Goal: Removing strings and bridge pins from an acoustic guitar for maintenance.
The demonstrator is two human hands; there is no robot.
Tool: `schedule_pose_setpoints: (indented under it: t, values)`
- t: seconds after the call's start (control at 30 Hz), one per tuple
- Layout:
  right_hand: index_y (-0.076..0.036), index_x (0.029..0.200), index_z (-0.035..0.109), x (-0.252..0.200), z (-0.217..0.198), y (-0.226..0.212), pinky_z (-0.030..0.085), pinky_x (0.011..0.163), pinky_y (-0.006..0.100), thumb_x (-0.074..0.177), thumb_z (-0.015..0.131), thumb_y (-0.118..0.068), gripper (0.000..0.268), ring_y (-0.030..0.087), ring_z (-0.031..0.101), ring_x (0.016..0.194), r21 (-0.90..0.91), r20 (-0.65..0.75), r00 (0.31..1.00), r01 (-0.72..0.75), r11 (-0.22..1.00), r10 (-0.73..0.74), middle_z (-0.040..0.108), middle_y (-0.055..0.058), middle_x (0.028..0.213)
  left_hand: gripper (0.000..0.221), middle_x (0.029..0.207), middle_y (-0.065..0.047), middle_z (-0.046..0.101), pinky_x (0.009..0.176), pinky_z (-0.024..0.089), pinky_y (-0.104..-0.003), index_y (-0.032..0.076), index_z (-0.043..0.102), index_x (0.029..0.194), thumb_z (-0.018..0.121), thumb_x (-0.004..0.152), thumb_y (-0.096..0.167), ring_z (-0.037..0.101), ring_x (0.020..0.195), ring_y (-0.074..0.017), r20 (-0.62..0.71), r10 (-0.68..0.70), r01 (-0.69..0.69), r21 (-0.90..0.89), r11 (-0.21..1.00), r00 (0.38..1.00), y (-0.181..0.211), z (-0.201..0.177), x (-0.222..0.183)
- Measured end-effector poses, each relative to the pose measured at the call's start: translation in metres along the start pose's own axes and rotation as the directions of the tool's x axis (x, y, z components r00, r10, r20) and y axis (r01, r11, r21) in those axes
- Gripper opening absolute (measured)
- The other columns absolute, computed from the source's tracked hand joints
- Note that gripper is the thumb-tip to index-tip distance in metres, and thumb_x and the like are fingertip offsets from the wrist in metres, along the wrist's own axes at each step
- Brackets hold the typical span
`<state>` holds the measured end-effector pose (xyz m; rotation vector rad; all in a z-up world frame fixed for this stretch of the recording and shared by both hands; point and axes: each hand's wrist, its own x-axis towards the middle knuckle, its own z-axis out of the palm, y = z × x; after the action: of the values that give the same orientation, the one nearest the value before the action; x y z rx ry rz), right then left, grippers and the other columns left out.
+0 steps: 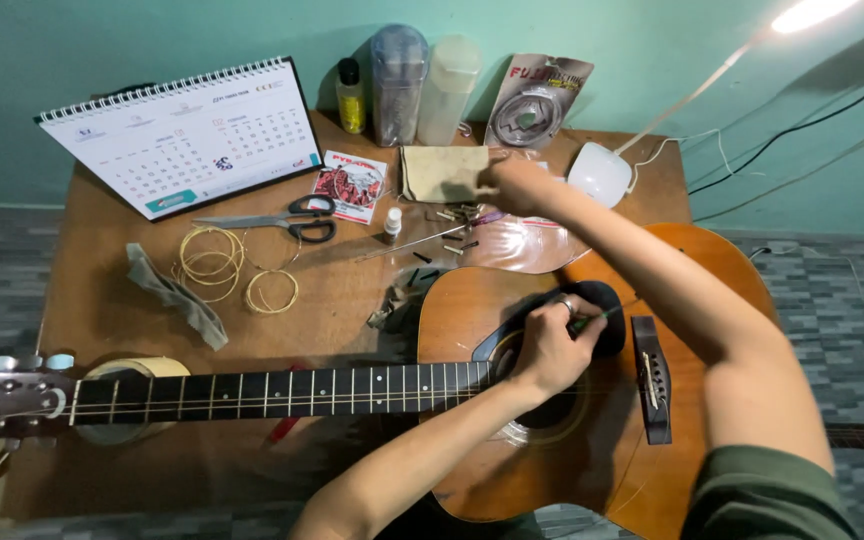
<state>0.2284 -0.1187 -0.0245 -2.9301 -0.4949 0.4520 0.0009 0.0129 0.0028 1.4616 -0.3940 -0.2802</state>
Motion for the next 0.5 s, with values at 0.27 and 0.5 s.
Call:
schedule_pose_setpoints:
  t: [0.27, 0.5]
  values:
    - [0.003, 0.085, 0.068, -0.195, -0.133, -0.076, 0.060, 0.078, 0.041, 0.099, 0.050, -0.025, 0.036, 0.027, 0.070, 0.080, 0.341, 0.592, 0.791, -0.416, 0.843, 0.151, 0.074, 0.017, 0.078, 0.009, 0.087, -0.013, 0.071, 0.071, 0.058, -0.031, 0.008, 0.075, 0.097, 0.076, 0.091, 0.015, 0.072, 0.082, -0.0255, -0.333, 0.017, -0.042, -0.067, 0.997, 0.943, 0.007, -0.011, 0.013]
    - [0.005, 0.104, 0.071, -0.138, -0.055, 0.013, 0.054, 0.079, 0.058, 0.102, 0.053, -0.018, 0.029, 0.049, 0.070, 0.093, 0.333, 0.126, 0.967, -0.253, 0.908, 0.224, 0.073, 0.031, 0.089, 0.050, 0.128, -0.027, 0.060, 0.101, 0.050, -0.051, -0.002, 0.056, 0.135, 0.071, 0.089, 0.011, 0.061, 0.119, -0.0446, -0.310, 0.230, -0.178, 0.187, 0.966, 0.923, 0.019, -0.013, 0.012]
